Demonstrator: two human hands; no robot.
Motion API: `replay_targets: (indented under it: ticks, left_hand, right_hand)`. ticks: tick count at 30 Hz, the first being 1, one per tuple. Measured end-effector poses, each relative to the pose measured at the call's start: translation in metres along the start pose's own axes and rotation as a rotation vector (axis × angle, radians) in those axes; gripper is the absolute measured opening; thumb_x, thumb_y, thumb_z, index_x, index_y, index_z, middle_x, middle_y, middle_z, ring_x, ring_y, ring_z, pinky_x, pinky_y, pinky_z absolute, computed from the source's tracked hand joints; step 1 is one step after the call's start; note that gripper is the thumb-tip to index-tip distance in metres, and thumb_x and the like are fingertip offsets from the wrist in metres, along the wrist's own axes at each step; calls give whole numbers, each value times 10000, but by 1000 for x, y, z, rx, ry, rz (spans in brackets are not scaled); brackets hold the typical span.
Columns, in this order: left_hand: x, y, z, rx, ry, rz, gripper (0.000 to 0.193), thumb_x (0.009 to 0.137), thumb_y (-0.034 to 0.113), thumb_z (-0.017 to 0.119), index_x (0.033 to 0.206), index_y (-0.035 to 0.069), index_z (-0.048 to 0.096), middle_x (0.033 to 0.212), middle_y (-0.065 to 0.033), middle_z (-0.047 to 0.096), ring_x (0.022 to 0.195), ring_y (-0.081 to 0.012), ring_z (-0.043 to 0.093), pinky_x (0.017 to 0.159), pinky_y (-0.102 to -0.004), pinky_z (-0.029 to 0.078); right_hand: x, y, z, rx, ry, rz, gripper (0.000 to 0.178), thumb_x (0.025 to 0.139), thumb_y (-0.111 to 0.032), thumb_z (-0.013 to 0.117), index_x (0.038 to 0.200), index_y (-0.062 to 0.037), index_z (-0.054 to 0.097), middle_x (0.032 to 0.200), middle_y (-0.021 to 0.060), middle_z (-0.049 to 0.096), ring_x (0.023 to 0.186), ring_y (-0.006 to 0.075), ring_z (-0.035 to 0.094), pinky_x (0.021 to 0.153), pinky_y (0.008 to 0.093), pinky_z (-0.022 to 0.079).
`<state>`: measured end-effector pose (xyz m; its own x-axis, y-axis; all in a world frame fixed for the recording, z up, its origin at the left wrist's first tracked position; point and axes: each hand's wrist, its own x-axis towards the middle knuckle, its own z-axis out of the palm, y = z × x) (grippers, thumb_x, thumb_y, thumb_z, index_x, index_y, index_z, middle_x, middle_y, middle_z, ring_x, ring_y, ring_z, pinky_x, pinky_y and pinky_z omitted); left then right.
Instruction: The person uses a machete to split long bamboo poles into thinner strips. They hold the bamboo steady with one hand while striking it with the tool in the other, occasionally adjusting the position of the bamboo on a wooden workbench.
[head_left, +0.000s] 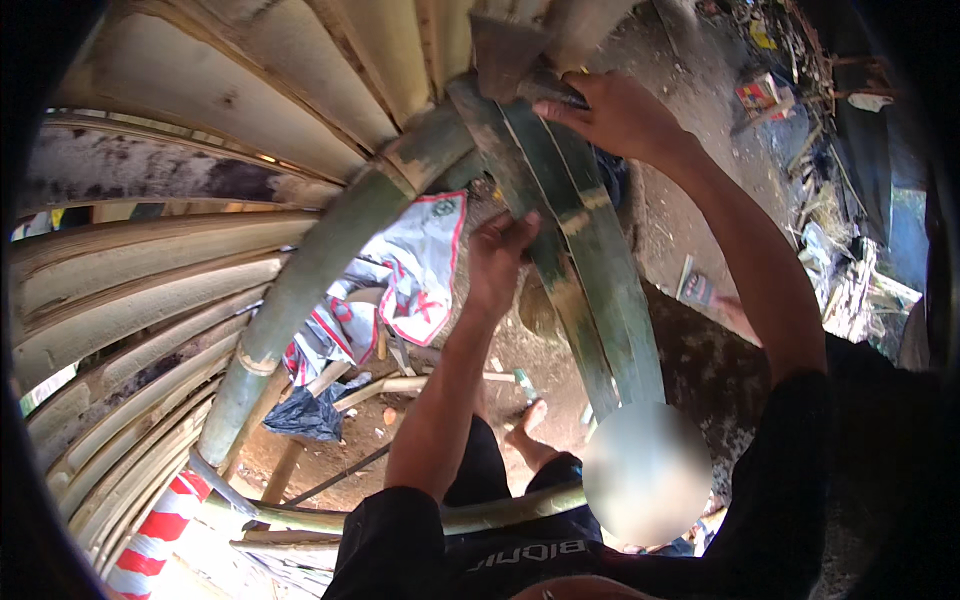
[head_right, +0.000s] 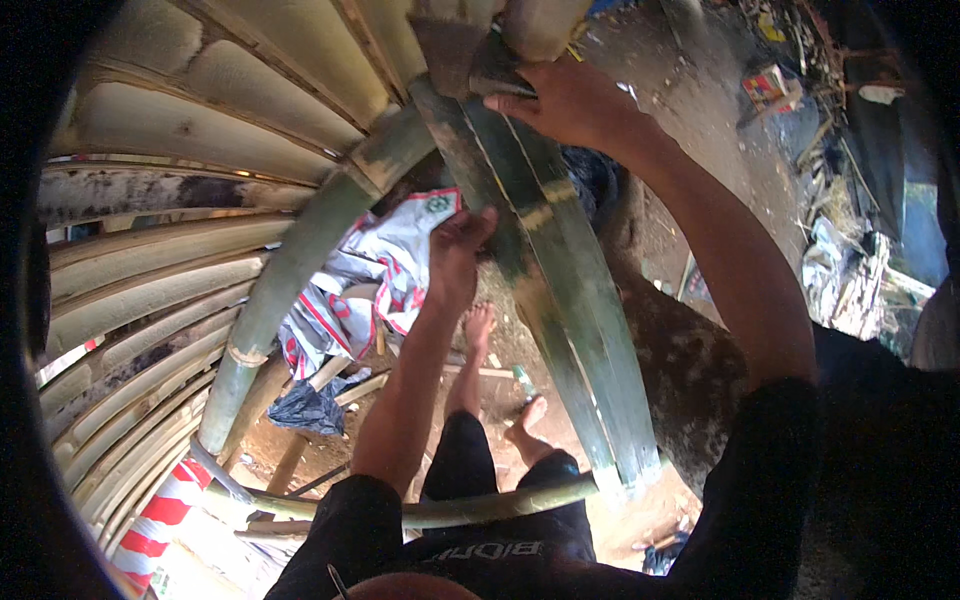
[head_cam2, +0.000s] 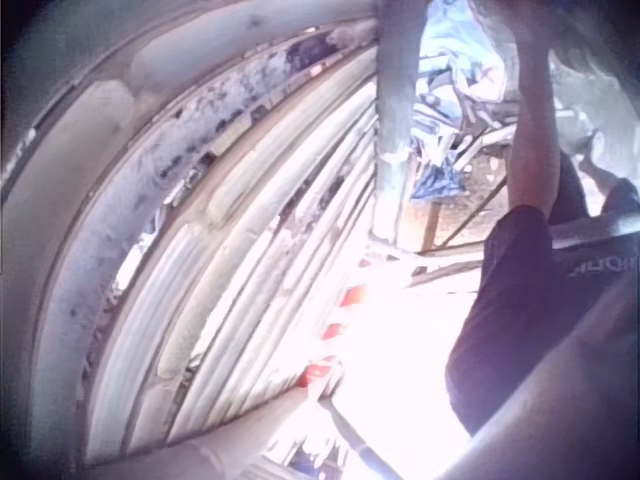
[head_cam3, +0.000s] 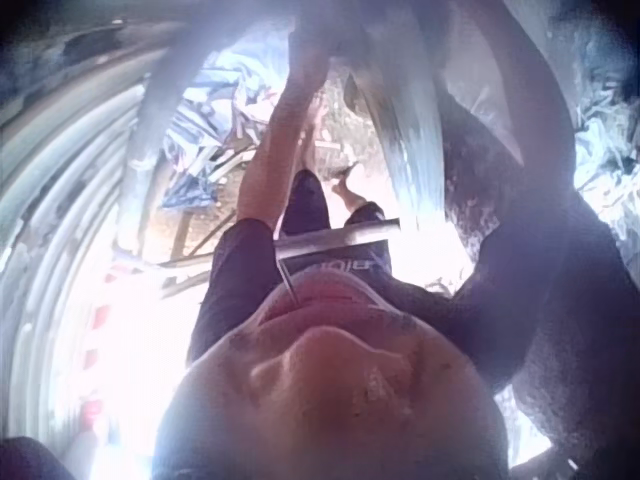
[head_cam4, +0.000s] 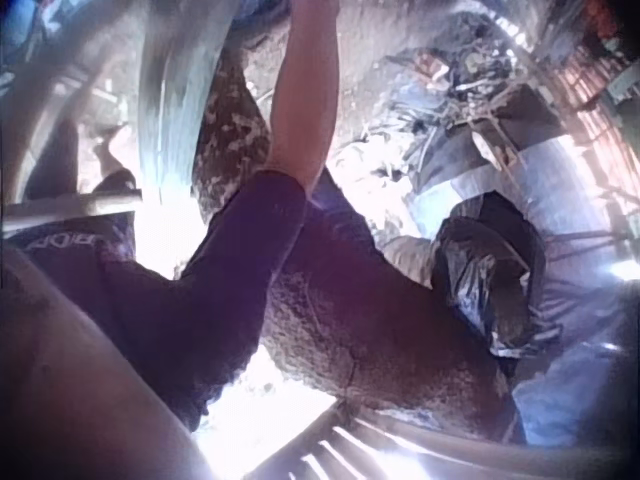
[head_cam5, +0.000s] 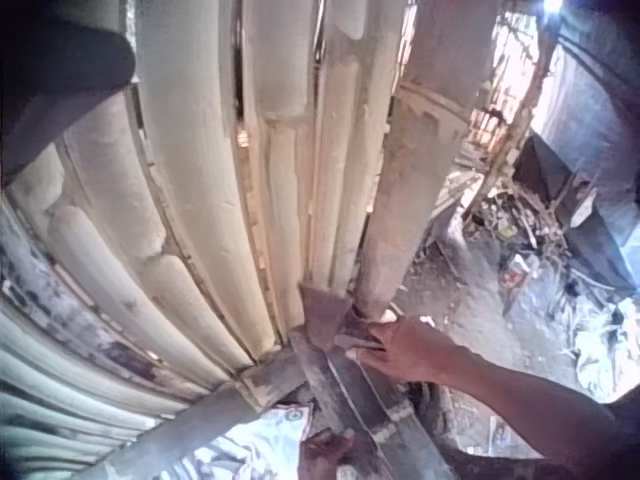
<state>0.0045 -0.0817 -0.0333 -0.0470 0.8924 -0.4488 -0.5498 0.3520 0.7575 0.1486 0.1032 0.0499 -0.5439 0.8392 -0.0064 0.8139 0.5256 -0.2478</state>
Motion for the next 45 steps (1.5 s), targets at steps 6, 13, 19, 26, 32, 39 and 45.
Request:
replay_targets:
  ticks: [6, 13, 19, 26, 32, 39, 45]
  left_hand:
    - [-32, -4, 24, 267, 67, 125, 304, 880, 280, 688, 966, -10, 654, 861, -49, 670, 768, -142, 584, 723, -322, 479]
    - [-22, -28, 1, 550, -81, 70, 289, 919, 320, 618, 1009, 46, 634, 819, -29, 669, 666, -199, 630, 628, -315, 510]
    - [-114, -74, 55, -80, -9, -145, 295, 883, 167, 661, 1107, -22, 622, 1015, -114, 671, 875, -261, 653, 798, -410, 524]
    - [-112, -84, 52, -103, -72, -279, 274, 899, 153, 634, 1114, -14, 611, 1069, -136, 673, 912, -300, 660, 839, -457, 531]
    - [-256, -122, 96, 196, -27, -326, 422, 860, 252, 700, 1193, 16, 592, 1167, -137, 645, 1047, -303, 626, 944, -477, 485]
    - [-280, -169, 108, -9, 105, -372, 319, 829, 55, 695, 1127, -10, 601, 1054, -131, 644, 965, -299, 630, 871, -431, 526]
    - [-270, -180, 96, -10, 78, -241, 452, 771, 17, 775, 1156, -65, 553, 1094, -176, 632, 958, -338, 652, 836, -477, 572]
  right_hand:
    - [-101, -81, -79, 882, 128, 881, 391, 948, -435, 589, 900, -47, 578, 567, 25, 510, 432, 120, 488, 413, 265, 418]
    - [-278, -125, -96, 1055, 148, 1086, 497, 970, -495, 510, 900, -10, 589, 544, 66, 520, 429, 111, 503, 421, 267, 399]
    - [-434, -179, -113, 1000, -113, 1093, 493, 990, -482, 479, 852, -11, 527, 535, 53, 487, 430, 112, 486, 408, 253, 388]
    - [-622, -205, -118, 924, -325, 1262, 515, 926, -500, 602, 949, 14, 587, 615, 21, 549, 520, 89, 529, 471, 245, 441]
    - [-755, -227, -101, 979, -175, 1349, 444, 944, -445, 602, 935, -1, 580, 592, 4, 530, 488, 81, 506, 444, 246, 407]
    - [-856, -244, -98, 1024, -97, 1352, 437, 954, -445, 582, 893, -12, 579, 550, 12, 524, 457, 91, 514, 424, 257, 407]
    - [-860, -246, -82, 878, -34, 1313, 413, 949, -384, 597, 981, 28, 588, 563, 98, 557, 483, 174, 564, 449, 321, 441]
